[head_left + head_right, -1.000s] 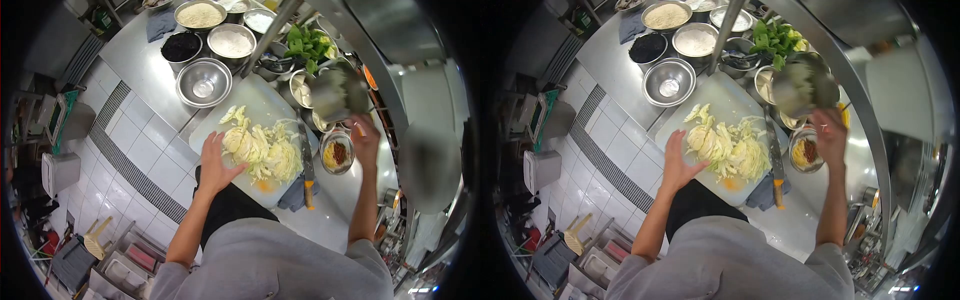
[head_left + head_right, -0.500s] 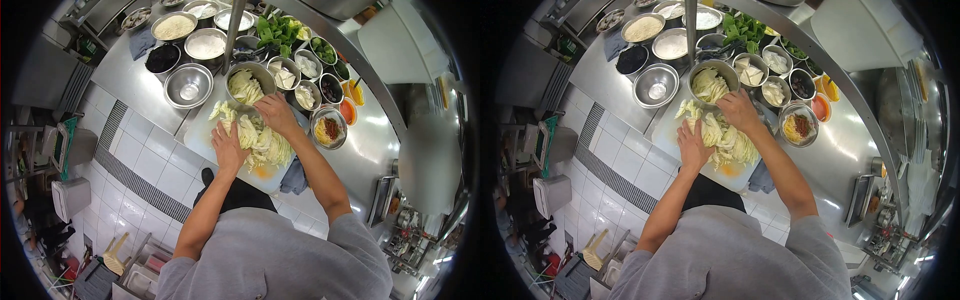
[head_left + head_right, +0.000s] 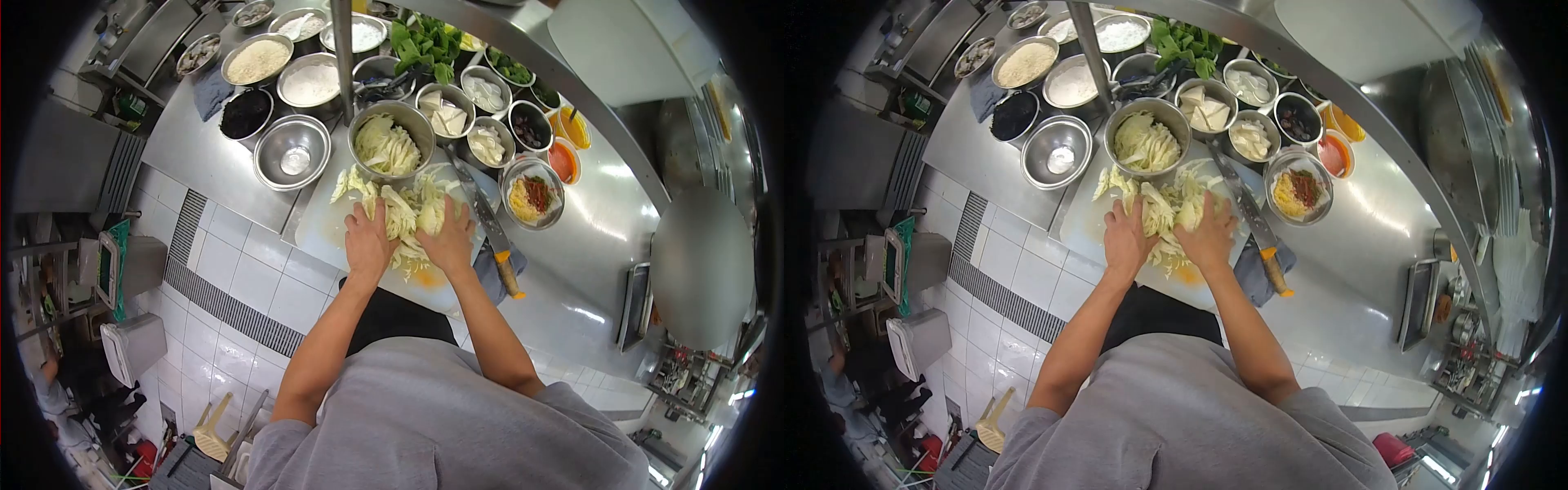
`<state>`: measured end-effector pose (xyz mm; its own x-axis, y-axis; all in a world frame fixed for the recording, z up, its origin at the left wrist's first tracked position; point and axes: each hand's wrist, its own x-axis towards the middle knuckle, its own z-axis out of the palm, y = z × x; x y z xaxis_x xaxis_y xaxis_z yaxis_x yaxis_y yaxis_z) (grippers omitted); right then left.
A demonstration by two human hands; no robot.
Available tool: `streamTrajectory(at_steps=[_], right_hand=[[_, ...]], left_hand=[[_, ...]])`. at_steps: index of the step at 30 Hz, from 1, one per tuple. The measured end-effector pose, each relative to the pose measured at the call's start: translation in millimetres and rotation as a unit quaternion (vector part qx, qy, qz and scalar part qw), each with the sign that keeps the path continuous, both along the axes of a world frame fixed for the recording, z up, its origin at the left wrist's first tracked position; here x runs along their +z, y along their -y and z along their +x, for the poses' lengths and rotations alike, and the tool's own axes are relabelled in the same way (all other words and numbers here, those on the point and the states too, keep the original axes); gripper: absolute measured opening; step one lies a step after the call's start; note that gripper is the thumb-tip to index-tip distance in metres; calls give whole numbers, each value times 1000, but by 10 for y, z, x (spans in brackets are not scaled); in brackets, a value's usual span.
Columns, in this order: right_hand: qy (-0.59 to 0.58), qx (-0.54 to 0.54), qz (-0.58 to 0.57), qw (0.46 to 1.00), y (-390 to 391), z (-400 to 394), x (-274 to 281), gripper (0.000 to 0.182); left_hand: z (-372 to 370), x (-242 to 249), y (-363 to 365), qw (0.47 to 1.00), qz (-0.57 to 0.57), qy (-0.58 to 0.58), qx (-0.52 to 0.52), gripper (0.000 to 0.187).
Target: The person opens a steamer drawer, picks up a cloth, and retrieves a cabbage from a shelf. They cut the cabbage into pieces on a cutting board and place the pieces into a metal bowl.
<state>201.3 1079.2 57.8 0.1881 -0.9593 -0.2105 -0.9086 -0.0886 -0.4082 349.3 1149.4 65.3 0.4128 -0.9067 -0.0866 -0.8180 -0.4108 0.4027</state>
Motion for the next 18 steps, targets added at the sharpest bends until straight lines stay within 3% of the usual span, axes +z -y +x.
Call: streamTrajectory(at_steps=[1,9,15,18], right_hand=[[-16,-4,39,999,21,59,60,94],[7,-41,37,998,46,215,192,87],[57,-7,17,998,306,-184,-78,85],[105,-12,58,993,414,-358,55,81]], left_hand=[[-10,3,-6,1000,4,-2,-7,89],[67,22,68,999,13,-29,-33,84],[115,71,29,997,15,-67,-28,83],[113,39,22,998,1,-53,-30,84]])
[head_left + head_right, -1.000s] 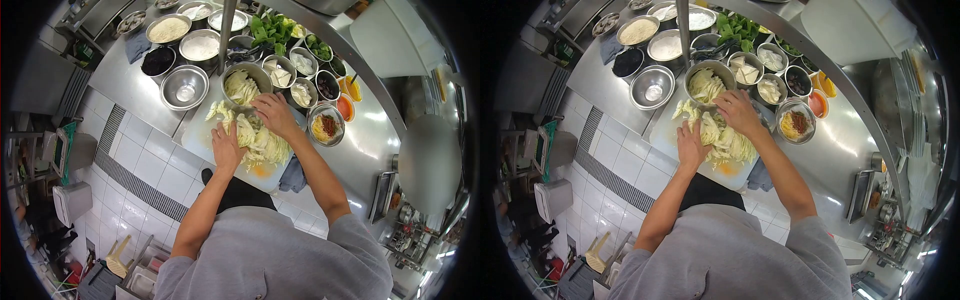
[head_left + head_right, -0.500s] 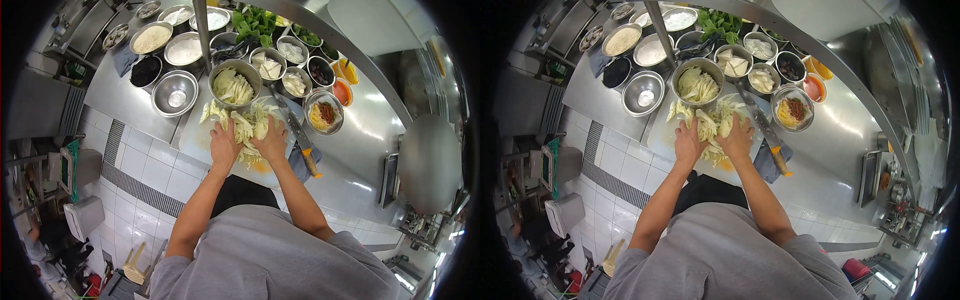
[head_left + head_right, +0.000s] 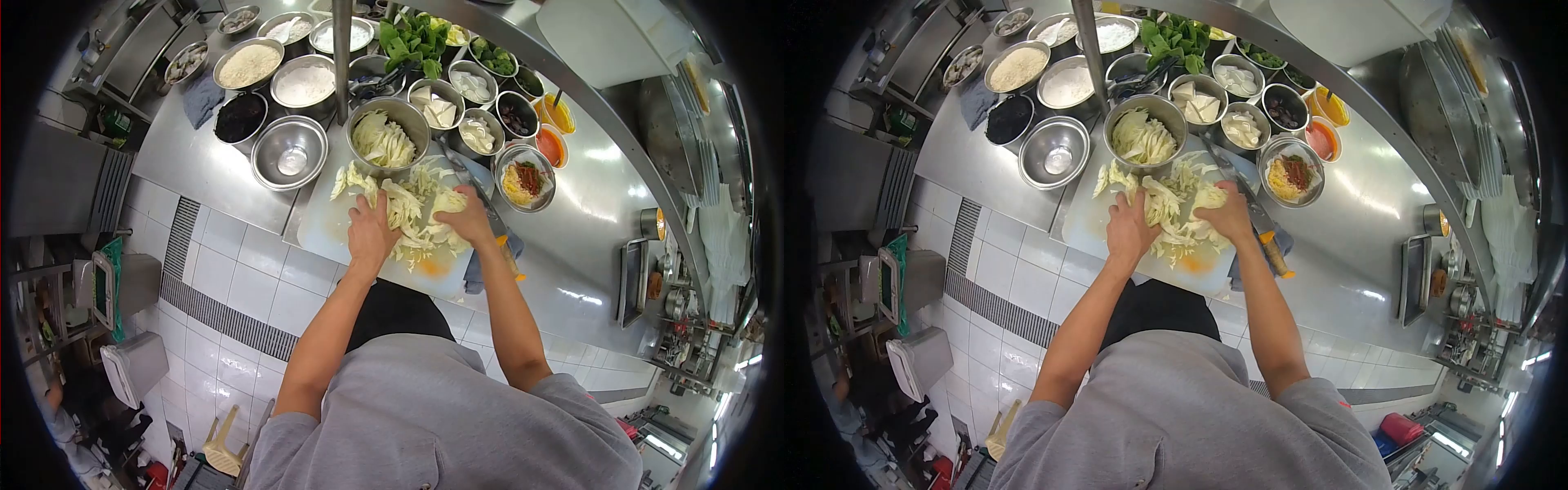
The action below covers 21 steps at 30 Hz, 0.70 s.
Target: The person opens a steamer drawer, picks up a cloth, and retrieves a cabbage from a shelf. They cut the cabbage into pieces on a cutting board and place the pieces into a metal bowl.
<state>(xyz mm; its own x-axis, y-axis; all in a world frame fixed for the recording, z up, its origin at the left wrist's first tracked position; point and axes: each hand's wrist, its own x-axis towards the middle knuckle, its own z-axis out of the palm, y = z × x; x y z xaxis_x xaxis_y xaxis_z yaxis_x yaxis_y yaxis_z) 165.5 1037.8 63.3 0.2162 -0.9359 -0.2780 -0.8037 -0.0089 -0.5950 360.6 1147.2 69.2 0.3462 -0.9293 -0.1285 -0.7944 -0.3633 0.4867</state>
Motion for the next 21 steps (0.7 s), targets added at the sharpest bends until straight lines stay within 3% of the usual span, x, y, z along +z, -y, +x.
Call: streamTrajectory(at_steps=[1,3,7,11,13,17,21], right_hand=[[0,1,-2,1000,17,-44,69,81],[211,-68,119,968,34,-141,199,76],[310,-74,175,932,72,-95,838,73],[234,46,102,966,356,376,1448,75],[178,111,35,977,560,756,1494,78],[-7,214,13,977,966,1590,1239,81],[-115,208,-26,971,937,1896,705,79]], left_hand=[[2,-9,-1,1000,-2,0,1,84],[7,-20,1,1000,1,-4,2,84],[19,-6,-1,1000,13,-17,9,84],[19,-21,-2,999,16,-27,6,85],[10,-30,6,1000,12,-27,6,85],[24,-70,-7,999,7,-31,11,85],[74,43,-27,996,-12,-75,43,83]])
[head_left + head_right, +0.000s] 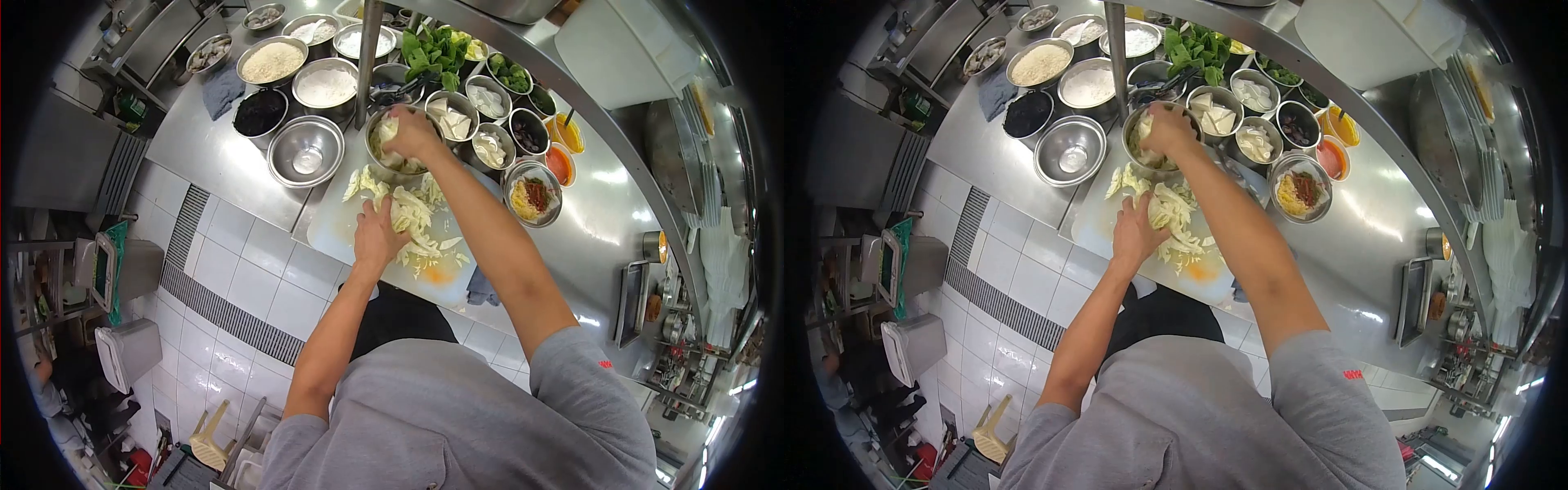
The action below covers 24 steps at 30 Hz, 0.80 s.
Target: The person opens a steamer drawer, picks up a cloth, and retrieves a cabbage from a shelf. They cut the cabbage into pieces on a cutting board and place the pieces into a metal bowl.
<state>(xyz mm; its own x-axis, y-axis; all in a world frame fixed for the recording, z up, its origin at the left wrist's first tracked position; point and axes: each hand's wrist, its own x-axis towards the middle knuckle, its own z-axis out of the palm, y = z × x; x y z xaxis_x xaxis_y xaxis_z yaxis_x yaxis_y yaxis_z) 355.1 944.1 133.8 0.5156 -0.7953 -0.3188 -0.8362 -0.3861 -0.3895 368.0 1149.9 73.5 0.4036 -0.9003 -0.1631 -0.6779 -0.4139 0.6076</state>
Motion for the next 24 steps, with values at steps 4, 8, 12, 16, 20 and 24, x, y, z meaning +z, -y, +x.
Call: streamTrajectory(at_steps=[4,8,12,16,20,24], right_hand=[[68,39,-31,996,-16,-236,-372,85],[157,97,-35,982,-96,-465,89,80],[239,-4,37,970,11,-718,177,61],[326,-75,12,942,159,-857,-37,45],[355,-82,34,931,241,-854,-406,50],[384,-97,68,916,192,-835,-526,52]], left_hand=[[144,31,-46,993,-9,-113,31,78],[185,67,-152,951,-117,-276,77,72],[164,586,-93,928,-157,-320,109,68],[165,940,319,925,-234,-278,105,67],[266,870,928,938,-259,-194,123,71],[260,594,1174,976,-141,-31,164,75]])
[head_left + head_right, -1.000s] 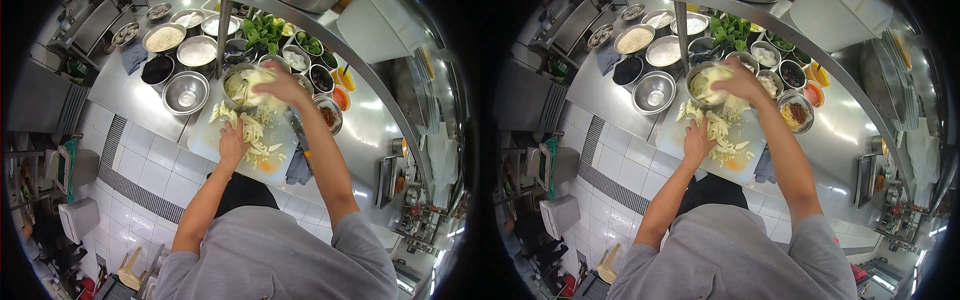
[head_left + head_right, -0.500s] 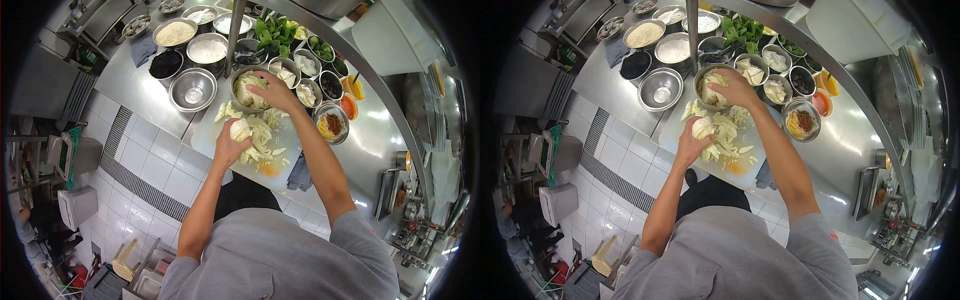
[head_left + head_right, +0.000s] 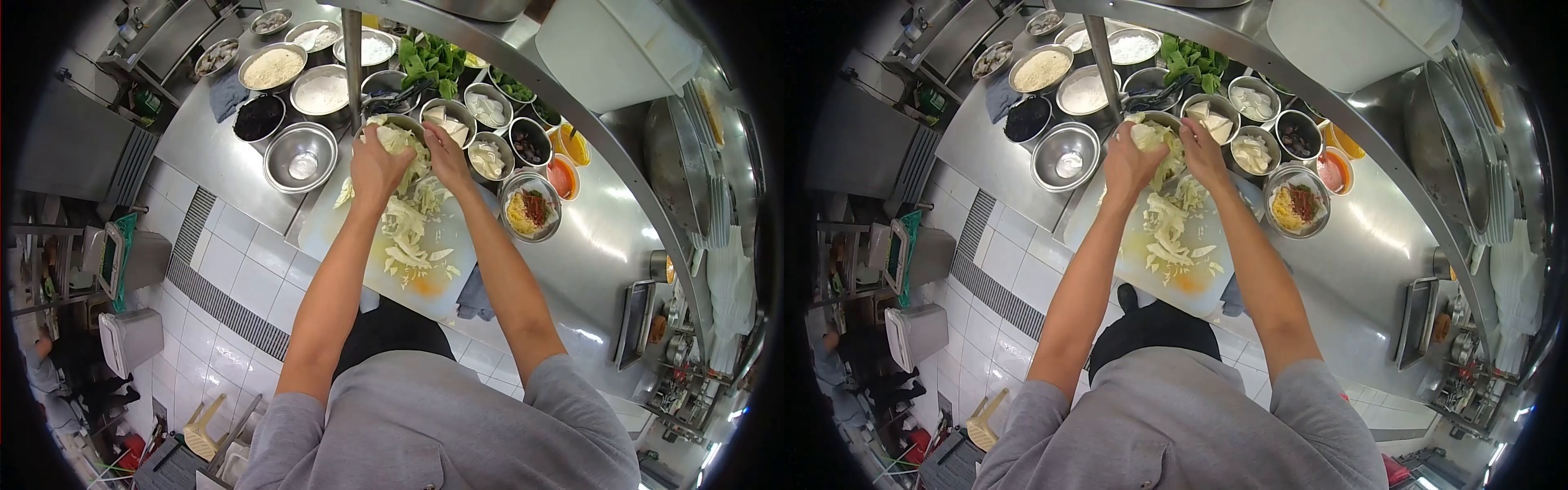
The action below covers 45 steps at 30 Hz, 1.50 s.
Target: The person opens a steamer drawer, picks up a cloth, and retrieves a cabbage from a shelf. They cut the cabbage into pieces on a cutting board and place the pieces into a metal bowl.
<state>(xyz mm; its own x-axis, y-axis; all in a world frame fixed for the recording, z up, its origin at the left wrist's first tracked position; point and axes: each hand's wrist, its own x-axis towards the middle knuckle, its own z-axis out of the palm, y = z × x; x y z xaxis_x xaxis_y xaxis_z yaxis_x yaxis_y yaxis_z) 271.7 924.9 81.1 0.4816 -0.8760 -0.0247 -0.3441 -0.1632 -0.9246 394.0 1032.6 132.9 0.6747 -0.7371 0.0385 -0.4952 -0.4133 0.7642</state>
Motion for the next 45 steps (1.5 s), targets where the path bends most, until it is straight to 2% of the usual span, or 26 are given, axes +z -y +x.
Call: streamTrajectory(at_steps=[1,2,4,5,6,8,11,13,14,17,18,20,22,25,26,28,30,32,33,34,35,36,37,41,43,45], right_hand=[[40,-13,-2,999,-47,18,15,53],[41,-13,0,999,-108,9,27,53],[-1,-10,-95,995,-325,-89,64,56],[-44,33,-173,983,-432,-161,52,64],[-41,34,-172,984,-533,-191,37,64],[-57,37,-309,949,-676,-199,3,72],[-132,50,-326,935,-647,-166,42,77],[-128,69,-345,927,-577,-82,140,74],[-127,90,-362,919,-562,-36,165,71],[-186,155,-402,883,-571,250,154,64],[-185,159,-402,883,-562,320,156,64],[-249,168,-363,882,-620,367,153,59],[-252,173,-347,887,-605,357,151,57],[-166,176,-291,926,-554,301,283,51],[-166,172,-293,926,-528,172,299,51],[-6,138,-238,961,-429,-175,307,51],[-9,95,-207,974,-389,-457,60,48],[-12,45,-174,984,-430,-558,-373,46],[-103,74,-231,965,-484,-521,-638,44],[-194,101,-283,934,-545,-471,-777,42],[-254,75,-365,893,-745,-472,-729,40],[-257,71,-363,893,-813,-515,-635,40],[-227,110,-316,915,-860,-544,-575,41],[-144,179,-197,953,-1202,-848,-405,42],[-145,142,-218,955,-1379,-1125,-296,42],[-139,107,-244,954,-1383,-1172,-276,43]], left_hand=[[-26,-42,43,995,10,95,0,76],[-12,-85,87,995,13,95,0,76],[-1,-140,110,986,117,98,-73,80],[25,-122,126,986,117,100,-71,80],[54,-105,130,982,119,123,-81,79],[85,27,84,977,124,146,-90,78],[147,109,-8,965,146,185,-110,74],[331,94,-103,951,-10,302,-65,60],[385,-24,-137,951,-8,302,-69,60],[415,-413,-204,987,-87,127,-46,43],[417,-473,-190,987,-85,127,-42,43],[413,-570,-169,990,-138,3,-22,41],[421,-652,-162,984,-175,1,-23,44],[505,-714,-169,970,-136,-199,37,60],[492,-573,-220,970,-138,-198,34,60],[496,-345,-343,930,-77,-358,38,58],[539,-429,-427,925,-80,-368,44,55],[598,-730,-566,946,-176,-266,50,53],[631,-881,-685,979,-133,-153,10,50],[525,-1030,-728,979,-131,-155,4,50],[377,-1133,-763,994,-107,13,-2,48],[246,-1231,-801,980,-81,181,-6,46],[100,-1231,-849,985,-23,161,-57,46],[-149,-1260,-990,987,-55,136,-65,44],[-226,-1188,-1124,988,-48,38,-145,43],[-367,-1124,-1169,987,-77,-19,-142,42]])
